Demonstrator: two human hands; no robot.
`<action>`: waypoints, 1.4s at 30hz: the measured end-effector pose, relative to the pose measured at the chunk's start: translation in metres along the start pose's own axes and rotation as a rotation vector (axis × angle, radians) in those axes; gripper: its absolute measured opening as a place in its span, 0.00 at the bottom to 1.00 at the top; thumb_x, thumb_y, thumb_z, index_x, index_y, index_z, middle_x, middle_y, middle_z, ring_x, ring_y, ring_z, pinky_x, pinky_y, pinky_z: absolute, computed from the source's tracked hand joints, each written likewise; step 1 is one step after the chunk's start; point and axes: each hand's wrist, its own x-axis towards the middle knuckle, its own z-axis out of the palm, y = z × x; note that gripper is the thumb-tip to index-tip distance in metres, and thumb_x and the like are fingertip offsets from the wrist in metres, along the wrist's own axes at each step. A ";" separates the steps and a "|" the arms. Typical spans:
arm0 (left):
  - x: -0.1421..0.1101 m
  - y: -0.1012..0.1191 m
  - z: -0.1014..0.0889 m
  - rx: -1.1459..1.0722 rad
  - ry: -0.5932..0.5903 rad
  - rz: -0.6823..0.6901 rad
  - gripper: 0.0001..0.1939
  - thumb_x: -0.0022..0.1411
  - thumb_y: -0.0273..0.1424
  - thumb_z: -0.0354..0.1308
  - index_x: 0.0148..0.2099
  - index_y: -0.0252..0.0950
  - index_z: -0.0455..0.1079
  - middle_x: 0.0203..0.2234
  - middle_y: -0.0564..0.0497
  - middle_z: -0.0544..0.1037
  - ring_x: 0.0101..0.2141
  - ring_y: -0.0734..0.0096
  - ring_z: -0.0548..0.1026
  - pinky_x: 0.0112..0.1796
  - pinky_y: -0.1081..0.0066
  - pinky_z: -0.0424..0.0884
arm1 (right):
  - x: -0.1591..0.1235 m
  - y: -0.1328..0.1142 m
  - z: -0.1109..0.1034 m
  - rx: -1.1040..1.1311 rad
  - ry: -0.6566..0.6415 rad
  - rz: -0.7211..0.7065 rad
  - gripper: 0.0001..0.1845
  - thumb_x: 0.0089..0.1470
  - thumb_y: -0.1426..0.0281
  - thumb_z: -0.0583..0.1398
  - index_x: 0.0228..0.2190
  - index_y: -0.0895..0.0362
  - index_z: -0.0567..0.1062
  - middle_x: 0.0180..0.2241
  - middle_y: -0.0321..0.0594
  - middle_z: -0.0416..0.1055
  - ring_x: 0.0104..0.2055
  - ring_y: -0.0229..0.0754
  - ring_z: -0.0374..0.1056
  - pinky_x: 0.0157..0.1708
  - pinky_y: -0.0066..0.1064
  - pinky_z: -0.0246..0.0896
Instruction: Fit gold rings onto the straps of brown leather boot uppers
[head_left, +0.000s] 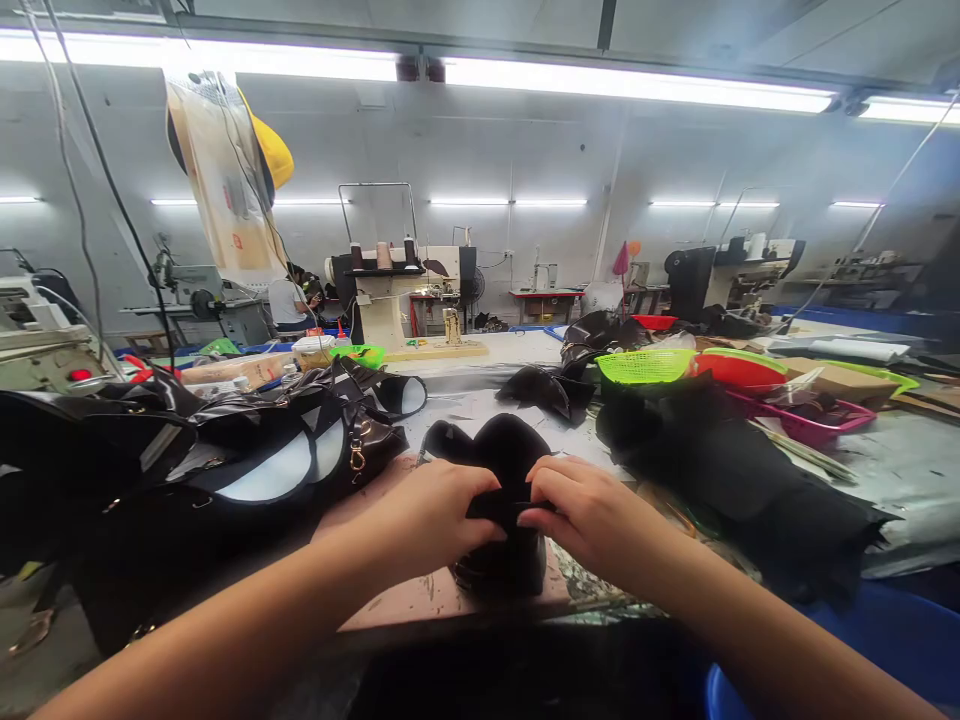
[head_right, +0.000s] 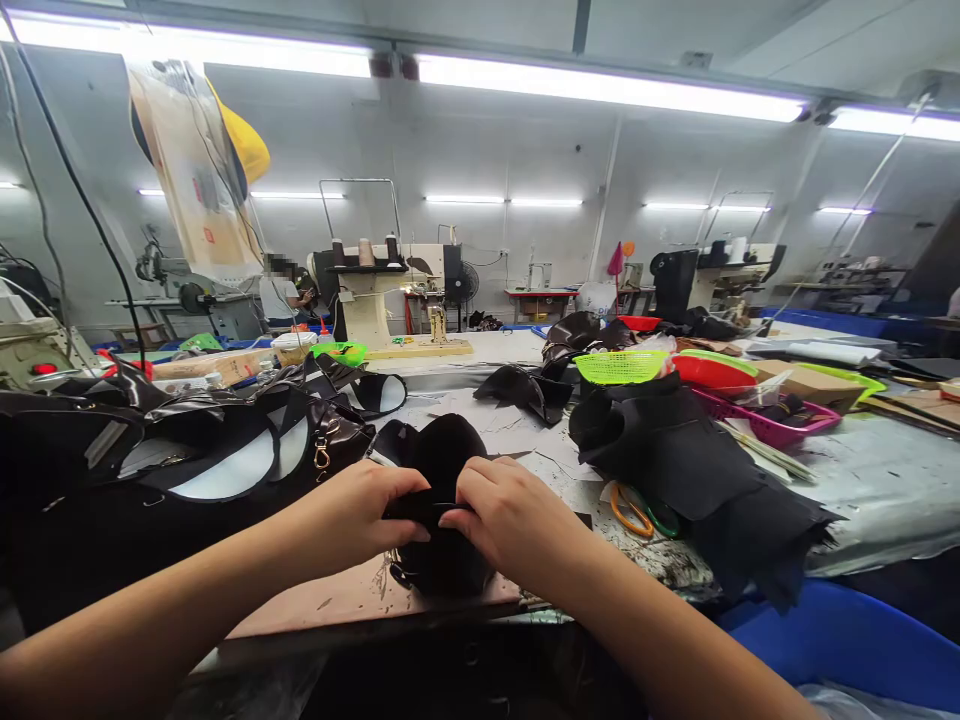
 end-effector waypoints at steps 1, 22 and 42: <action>0.001 0.000 0.001 0.008 0.008 0.000 0.08 0.52 0.35 0.56 0.35 0.41 0.71 0.22 0.56 0.74 0.25 0.72 0.70 0.26 0.76 0.60 | 0.000 0.001 0.000 0.001 0.006 -0.003 0.07 0.51 0.74 0.60 0.24 0.58 0.66 0.27 0.39 0.68 0.27 0.40 0.61 0.27 0.30 0.59; -0.015 -0.001 -0.007 -0.218 0.054 -0.042 0.08 0.55 0.35 0.55 0.34 0.39 0.73 0.28 0.54 0.76 0.31 0.71 0.71 0.36 0.75 0.65 | -0.008 0.020 0.032 1.065 -0.118 0.145 0.11 0.48 0.62 0.62 0.31 0.57 0.75 0.29 0.35 0.68 0.33 0.39 0.66 0.36 0.31 0.62; 0.002 0.013 0.010 -0.321 0.210 0.064 0.06 0.53 0.30 0.57 0.27 0.37 0.73 0.21 0.54 0.72 0.27 0.73 0.68 0.31 0.74 0.63 | -0.005 0.020 0.002 0.850 0.046 0.378 0.27 0.28 0.66 0.71 0.34 0.56 0.69 0.31 0.34 0.65 0.32 0.38 0.60 0.33 0.29 0.58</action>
